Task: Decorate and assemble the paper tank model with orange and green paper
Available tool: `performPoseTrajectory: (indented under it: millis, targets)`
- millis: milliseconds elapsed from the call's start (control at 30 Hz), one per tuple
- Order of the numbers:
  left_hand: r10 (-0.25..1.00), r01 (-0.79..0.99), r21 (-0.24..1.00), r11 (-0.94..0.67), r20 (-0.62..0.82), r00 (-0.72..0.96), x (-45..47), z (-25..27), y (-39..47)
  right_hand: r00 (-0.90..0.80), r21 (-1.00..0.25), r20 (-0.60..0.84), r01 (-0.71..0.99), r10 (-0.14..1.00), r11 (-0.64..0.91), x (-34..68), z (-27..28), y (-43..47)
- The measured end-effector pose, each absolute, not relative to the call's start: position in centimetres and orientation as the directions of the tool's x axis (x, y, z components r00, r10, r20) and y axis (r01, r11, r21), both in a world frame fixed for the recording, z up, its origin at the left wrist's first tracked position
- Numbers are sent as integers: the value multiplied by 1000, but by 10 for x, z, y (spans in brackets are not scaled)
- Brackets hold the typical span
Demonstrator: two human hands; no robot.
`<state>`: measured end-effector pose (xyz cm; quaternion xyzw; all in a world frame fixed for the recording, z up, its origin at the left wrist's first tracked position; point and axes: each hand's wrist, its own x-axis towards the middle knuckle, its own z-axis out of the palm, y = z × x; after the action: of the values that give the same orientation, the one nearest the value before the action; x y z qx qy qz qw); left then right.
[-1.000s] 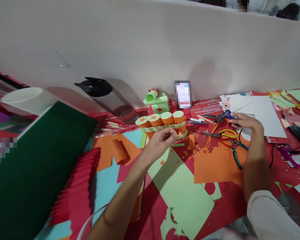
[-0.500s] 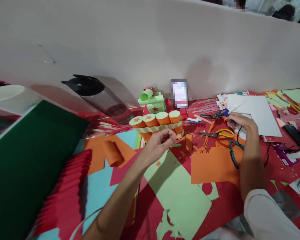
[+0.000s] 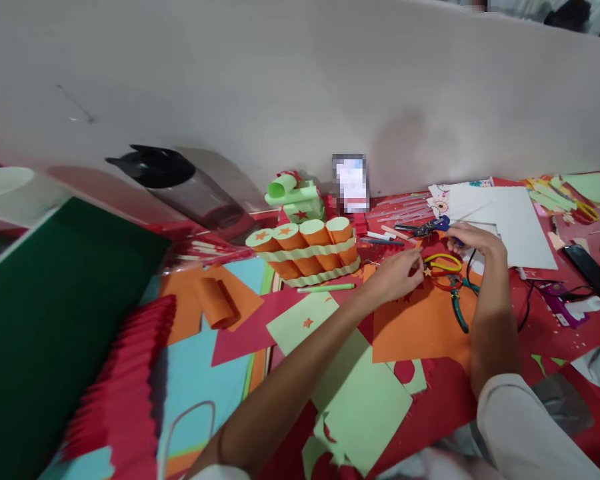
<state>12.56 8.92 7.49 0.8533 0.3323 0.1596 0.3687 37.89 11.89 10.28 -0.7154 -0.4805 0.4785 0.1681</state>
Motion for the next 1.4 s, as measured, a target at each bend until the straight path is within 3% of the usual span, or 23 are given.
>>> performPoseTrajectory:
  millis: [67, 167, 433, 667, 933, 1100, 1167, 1267, 1400]
  targets:
    - [671, 560, 573, -598, -23, 741, 136, 71, 91, 81, -703, -523, 523, 849, -483, 379, 102, 119]
    - [672, 607, 506, -612, -71, 737, 145, 63, 91, 78, -709, -522, 515, 849, -483, 380, 101, 119]
    - [654, 625, 483, -613, -133, 745, 145, 54, 101, 70, -726, -514, 496, 855, -477, 384, 99, 119]
    - [626, 584, 506, -635, -106, 773, 138, 51, 106, 125, -817, -366, 432, 922, -382, 393, 98, 122]
    - [608, 544, 559, -625, -88, 789, 127, 55, 115, 133, -895, -218, 367, 967, -253, 388, 96, 127]
    - [671, 558, 601, -571, -50, 740, 114, 65, 110, 80, -927, -175, 323, 981, -192, 386, 96, 126]
    - [737, 540, 692, -480, -15, 675, 103, 71, 104, -14, -965, -104, 243, 994, -98, 385, 98, 123]
    - [781, 319, 910, -266, 9, 624, 79, 83, 96, -146, -988, 51, 136, 988, 71, 383, 104, 117]
    - [862, 199, 975, -93, -21, 506, 47, 103, 89, -172, -970, 168, 148, 971, 194, 371, 114, 111]
